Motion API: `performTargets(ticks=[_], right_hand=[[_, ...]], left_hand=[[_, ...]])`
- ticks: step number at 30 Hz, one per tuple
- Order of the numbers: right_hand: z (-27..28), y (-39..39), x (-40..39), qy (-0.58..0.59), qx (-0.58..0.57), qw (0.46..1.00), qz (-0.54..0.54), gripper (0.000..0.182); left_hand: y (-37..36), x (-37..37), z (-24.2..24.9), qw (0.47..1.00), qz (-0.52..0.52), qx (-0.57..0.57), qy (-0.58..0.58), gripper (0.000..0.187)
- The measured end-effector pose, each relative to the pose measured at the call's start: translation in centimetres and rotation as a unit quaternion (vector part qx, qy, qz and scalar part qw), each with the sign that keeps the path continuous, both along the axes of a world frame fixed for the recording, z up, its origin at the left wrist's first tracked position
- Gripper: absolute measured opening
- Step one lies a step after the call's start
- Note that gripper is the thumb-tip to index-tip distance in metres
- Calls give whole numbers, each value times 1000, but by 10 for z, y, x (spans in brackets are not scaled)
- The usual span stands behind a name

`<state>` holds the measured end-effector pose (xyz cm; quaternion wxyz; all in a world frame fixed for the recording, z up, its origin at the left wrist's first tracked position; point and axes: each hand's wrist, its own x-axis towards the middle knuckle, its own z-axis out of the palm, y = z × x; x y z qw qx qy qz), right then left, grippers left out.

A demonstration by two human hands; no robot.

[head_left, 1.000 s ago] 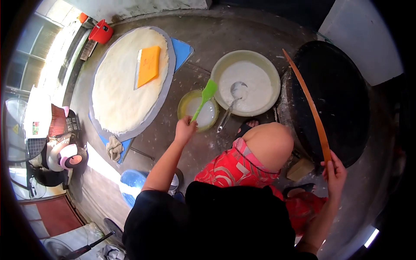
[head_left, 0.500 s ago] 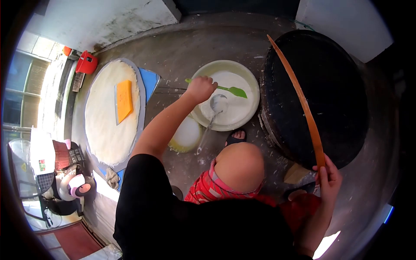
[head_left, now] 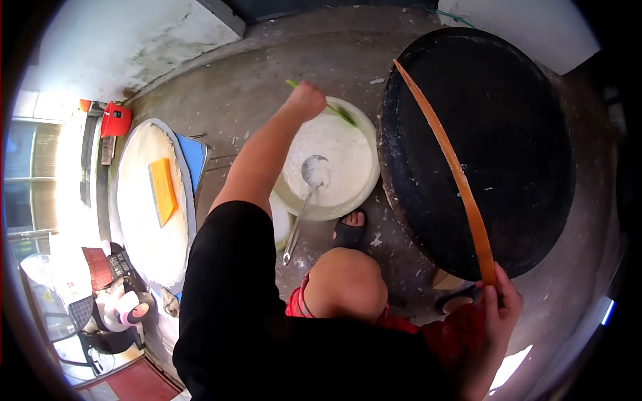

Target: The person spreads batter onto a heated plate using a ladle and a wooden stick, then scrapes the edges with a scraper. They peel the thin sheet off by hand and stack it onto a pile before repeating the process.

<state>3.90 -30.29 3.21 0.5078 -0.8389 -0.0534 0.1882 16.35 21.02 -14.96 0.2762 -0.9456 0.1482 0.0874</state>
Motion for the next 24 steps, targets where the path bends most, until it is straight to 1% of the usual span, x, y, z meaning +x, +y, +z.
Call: performTargets(ticks=[2, 4, 6, 8, 9, 11, 12, 14, 15, 17, 19, 20, 22, 24], right_hand=[[5, 2, 1, -7, -6, 1000, 11, 34], [8, 1, -1, -8, 7, 1000, 15, 33], [11, 1, -2, -14, 21, 999, 22, 33], [14, 0, -7, -17, 16, 999, 26, 34], [16, 0, -10, -18, 19, 999, 27, 34], [18, -1, -14, -24, 24, 999, 34, 34], [22, -1, -17, -23, 28, 999, 35, 34], [27, 1, -24, -20, 67, 998, 4, 35], [29, -1, -26, -20, 70, 997, 3, 35], [32, -5, -32, -35, 88, 995, 10, 35], [33, -9, -37, -34, 108, 994, 5, 35], [34, -11, -40, -29, 122, 992, 0, 35], [32, -16, -44, -42, 126, 991, 5, 35], [32, -20, -47, -58, 127, 990, 11, 35]], left_hand=[[16, -24, 2, 994, 108, 7, 9, 13], [26, -52, 0, 969, 246, -4, 22, 14], [33, -85, -5, 943, 330, -15, 36, 15], [28, -115, -5, 921, 387, -8, 53, 17], [23, -129, -5, 920, 388, -6, 51, 17], [14, -156, -4, 890, 450, -21, 72, 20], [7, -168, -4, 889, 451, -17, 71, 20], [-10, -185, -2, 855, 505, -44, 111, 22], [-19, -191, 0, 856, 504, -40, 109, 22], [-41, -203, 1, 810, 566, -106, 115, 24], [-71, -208, 9, 792, 582, -133, 129, 24], [-82, -212, 12, 791, 584, -131, 126, 24], [-98, -215, 18, 783, 569, -183, 171, 27], [-107, -217, 32, 781, 579, -179, 151, 27]])
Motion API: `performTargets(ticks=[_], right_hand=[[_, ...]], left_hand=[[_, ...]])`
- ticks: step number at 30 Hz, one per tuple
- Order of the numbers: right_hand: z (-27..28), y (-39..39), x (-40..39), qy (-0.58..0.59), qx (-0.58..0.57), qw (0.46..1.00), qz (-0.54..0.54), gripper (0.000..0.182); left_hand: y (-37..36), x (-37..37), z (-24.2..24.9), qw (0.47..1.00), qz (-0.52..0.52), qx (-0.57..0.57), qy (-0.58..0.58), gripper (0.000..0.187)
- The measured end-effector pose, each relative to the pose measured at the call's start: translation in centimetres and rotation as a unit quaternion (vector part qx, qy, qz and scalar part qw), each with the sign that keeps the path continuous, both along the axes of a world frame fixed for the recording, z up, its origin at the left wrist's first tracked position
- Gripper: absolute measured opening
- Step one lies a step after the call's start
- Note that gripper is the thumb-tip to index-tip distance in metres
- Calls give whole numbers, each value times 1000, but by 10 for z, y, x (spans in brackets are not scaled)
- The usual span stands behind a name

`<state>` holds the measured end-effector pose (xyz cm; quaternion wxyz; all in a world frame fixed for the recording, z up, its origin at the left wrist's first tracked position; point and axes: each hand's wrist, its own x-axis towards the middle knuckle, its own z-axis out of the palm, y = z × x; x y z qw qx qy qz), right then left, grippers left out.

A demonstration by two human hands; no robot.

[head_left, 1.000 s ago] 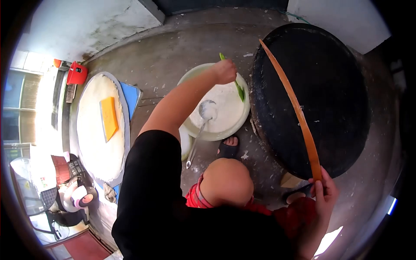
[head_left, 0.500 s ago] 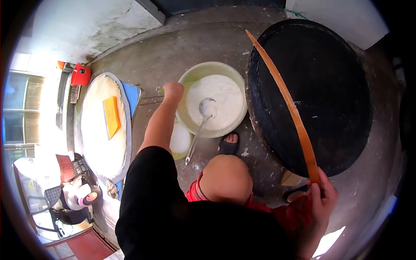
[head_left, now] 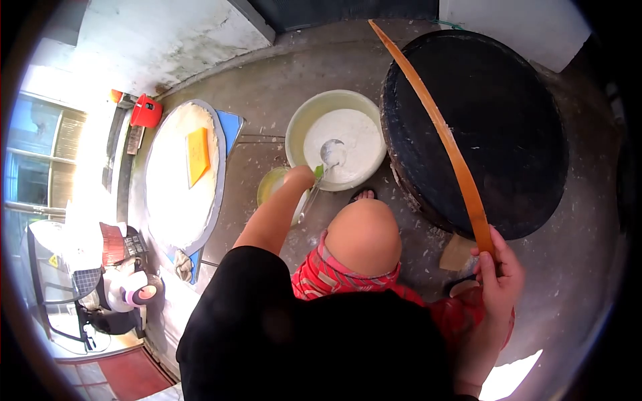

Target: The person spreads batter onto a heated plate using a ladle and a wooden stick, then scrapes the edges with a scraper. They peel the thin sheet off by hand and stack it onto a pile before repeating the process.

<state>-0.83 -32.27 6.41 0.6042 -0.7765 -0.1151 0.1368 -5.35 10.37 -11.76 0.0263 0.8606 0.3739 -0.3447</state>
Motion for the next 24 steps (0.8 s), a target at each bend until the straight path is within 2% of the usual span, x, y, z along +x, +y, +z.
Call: performTargets(ticks=[5, 7, 9, 11, 12, 13, 14, 16, 18, 20, 21, 22, 23, 24], right_hand=[[-1, -4, -6, 8, -4, 1000, 12, 34], [-8, -5, -6, -21, -6, 1000, 19, 34], [-9, -3, -5, -47, -8, 999, 25, 34], [-8, 0, -5, -24, -20, 999, 18, 33], [-9, 2, -5, -25, -23, 999, 19, 33], [-9, 3, -4, -10, -26, 999, 26, 33], [-9, 4, -4, 5, -30, 999, 34, 34], [-7, 11, -2, 23, -35, 999, 32, 34], [-9, 16, 1, 40, -42, 998, 35, 34], [-18, 16, 6, 21, -47, 998, 45, 34], [-20, 18, 7, 22, -53, 997, 52, 34], [-22, 21, 8, 27, -53, 997, 49, 35], [-24, 23, 8, 34, -53, 997, 45, 35], [-28, 24, 9, 38, -58, 996, 51, 35]], left_hand=[[8, -13, 9, 996, -14, 87, 0, 26], [22, -22, 4, 987, 44, 76, -138, 21], [45, -31, -29, 980, 45, 57, -183, 19], [49, -29, -38, 972, 47, 36, -226, 18], [43, -21, -32, 936, 195, -104, -275, 18], [36, -13, -29, 857, 334, -239, -310, 18], [29, -4, -28, 856, 337, -243, -309, 18], [17, 13, -33, 788, 345, -351, -369, 15], [11, 31, -54, 811, 301, -347, -362, 18], [28, 47, -156, 874, 24, -312, -373, 20], [9, 62, -123, 926, -78, -256, -268, 19], [-16, 80, -71, 952, -178, -196, -153, 17], [-35, 92, -54, 951, 36, -240, -191, 15], [-51, 101, -52, 904, 249, -272, -217, 13]])
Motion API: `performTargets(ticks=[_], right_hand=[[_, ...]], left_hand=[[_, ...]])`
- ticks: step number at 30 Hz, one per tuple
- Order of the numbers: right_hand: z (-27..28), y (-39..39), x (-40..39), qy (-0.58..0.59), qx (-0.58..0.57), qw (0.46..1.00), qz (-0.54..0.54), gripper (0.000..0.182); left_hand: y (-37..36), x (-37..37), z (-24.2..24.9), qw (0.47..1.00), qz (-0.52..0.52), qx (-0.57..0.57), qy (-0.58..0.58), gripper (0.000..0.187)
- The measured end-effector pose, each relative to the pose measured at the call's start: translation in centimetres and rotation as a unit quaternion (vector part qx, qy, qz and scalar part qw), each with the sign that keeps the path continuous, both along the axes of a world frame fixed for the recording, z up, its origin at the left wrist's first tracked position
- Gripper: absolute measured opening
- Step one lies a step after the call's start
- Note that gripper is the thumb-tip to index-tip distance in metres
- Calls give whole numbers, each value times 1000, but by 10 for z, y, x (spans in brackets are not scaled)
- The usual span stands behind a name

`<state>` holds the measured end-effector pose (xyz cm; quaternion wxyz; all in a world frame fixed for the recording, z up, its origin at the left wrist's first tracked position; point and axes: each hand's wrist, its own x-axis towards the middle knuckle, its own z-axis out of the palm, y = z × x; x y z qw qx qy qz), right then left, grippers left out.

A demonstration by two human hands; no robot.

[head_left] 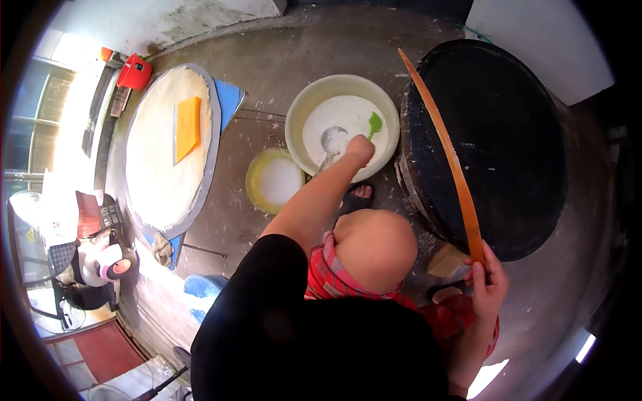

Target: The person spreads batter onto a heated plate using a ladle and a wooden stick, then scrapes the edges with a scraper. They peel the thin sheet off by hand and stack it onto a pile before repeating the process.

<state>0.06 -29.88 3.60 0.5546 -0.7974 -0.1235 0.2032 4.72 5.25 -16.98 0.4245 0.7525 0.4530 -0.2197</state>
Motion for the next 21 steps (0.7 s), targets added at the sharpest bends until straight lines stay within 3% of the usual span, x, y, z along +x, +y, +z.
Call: performTargets(ticks=[2, 3, 7, 9, 14, 16, 19, 21], right_hand=[[-6, 0, 2, -1, -4, 1000, -7, 35], [-7, 1, 3, 0, -10, 1000, -1, 35], [-9, 0, 6, -21, -30, 999, 4, 35], [-11, 0, 4, -19, -40, 999, 8, 35], [-15, 4, 4, -18, -32, 999, -3, 35], [-14, 6, 5, -25, -39, 999, 0, 35], [-16, 5, 5, -26, -43, 999, 1, 34], [-18, 7, 6, -25, -41, 999, 6, 34]], left_hand=[[-20, 9, -41, 996, -65, 51, -13, 17], [-33, -3, -7, 989, -125, 76, -22, 21], [-13, -55, -14, 983, -141, 118, -11, 21], [8, -57, -8, 967, -225, 117, -14, 19], [-21, -51, 7, 973, -166, 104, -126, 17], [-18, -71, 22, 968, -229, 76, -64, 18], [8, -99, 36, 959, -255, 121, -29, 19], [26, -92, 57, 936, -336, 100, 39, 21]])
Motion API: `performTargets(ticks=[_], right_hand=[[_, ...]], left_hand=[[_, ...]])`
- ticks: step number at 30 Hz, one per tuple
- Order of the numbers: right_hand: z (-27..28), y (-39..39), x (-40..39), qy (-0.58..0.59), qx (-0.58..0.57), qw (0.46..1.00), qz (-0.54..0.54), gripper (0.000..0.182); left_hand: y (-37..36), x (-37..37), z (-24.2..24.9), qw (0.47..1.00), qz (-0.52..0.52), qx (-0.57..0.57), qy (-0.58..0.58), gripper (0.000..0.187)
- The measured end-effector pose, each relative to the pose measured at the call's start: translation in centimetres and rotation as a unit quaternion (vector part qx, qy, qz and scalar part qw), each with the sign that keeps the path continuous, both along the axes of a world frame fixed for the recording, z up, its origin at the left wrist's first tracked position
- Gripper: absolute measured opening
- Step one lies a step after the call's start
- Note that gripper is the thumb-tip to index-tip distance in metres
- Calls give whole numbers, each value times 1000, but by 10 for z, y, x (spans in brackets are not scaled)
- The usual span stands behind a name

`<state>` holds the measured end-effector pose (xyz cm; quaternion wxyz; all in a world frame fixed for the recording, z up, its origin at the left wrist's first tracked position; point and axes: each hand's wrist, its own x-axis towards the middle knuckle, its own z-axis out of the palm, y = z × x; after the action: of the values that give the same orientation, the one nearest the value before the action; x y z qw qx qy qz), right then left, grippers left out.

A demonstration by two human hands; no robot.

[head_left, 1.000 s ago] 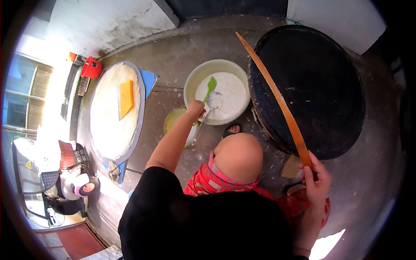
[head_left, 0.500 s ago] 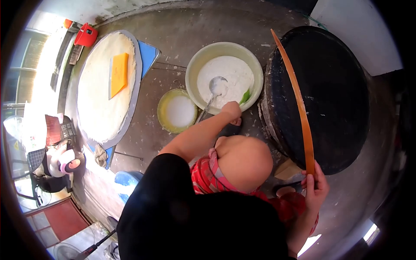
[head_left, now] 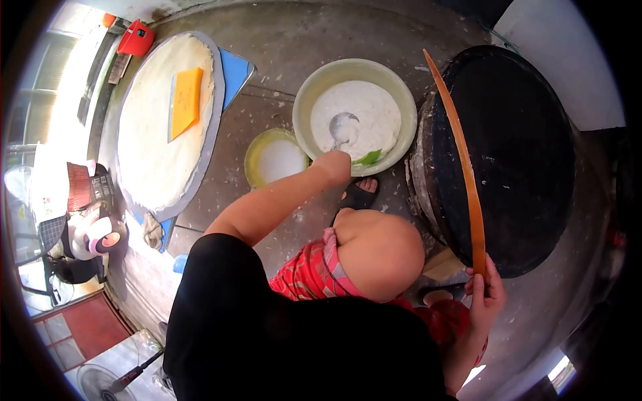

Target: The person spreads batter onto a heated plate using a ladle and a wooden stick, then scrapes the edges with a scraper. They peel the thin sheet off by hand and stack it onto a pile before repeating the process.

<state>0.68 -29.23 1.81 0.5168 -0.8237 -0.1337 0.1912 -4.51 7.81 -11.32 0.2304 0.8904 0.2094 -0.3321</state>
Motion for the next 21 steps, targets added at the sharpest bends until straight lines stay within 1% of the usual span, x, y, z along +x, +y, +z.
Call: performTargets(ticks=[1, 3, 4, 6, 7, 9, 10, 11, 13, 14, 16, 17, 19, 21], right_hand=[[0, 0, 0, 1, 1, 1000, 1, 34], [-2, 2, -1, 4, 3, 1000, -3, 34], [-2, 3, -1, 3, 1, 1000, -6, 34], [0, 4, 0, 0, -1, 1000, -8, 34], [1, 5, 1, 1, -5, 1000, -5, 34], [0, 7, 1, 3, -7, 1000, -3, 34], [-1, 7, 2, 9, -11, 1000, -3, 34], [-2, 7, 2, 14, -15, 1000, -4, 34], [-3, 9, 3, 3, -24, 1000, 3, 34], [-3, 10, 3, -12, -33, 999, 14, 34], [-3, 11, 5, -2, -39, 999, 13, 34], [-3, 12, 6, 6, -43, 999, 12, 34], [-5, 14, 7, -1, -46, 999, 16, 34], [-6, 15, 9, -6, -52, 998, 20, 34]], left_hand=[[0, -1, -6, 1000, 4, -1, 1, 21], [-1, -1, -22, 998, -1, -36, -59, 22], [4, -7, -25, 998, -1, -37, -58, 22], [22, -22, -21, 996, -82, 27, -12, 19], [29, -20, -11, 996, -83, 28, -12, 19], [44, -11, 9, 988, -124, 76, 57, 19], [47, -8, 7, 990, -99, 85, 47, 19], [48, -10, 1, 990, -99, 85, 48, 19], [48, -15, -12, 992, -115, -6, -53, 19], [51, -20, -16, 992, -116, -9, -50, 19], [64, -25, -11, 988, -147, 38, 14, 19], [69, -22, -8, 988, -148, 38, 13, 19], [81, -10, -3, 977, -172, 105, 66, 19], [82, -4, -2, 976, -176, 107, 68, 19]])
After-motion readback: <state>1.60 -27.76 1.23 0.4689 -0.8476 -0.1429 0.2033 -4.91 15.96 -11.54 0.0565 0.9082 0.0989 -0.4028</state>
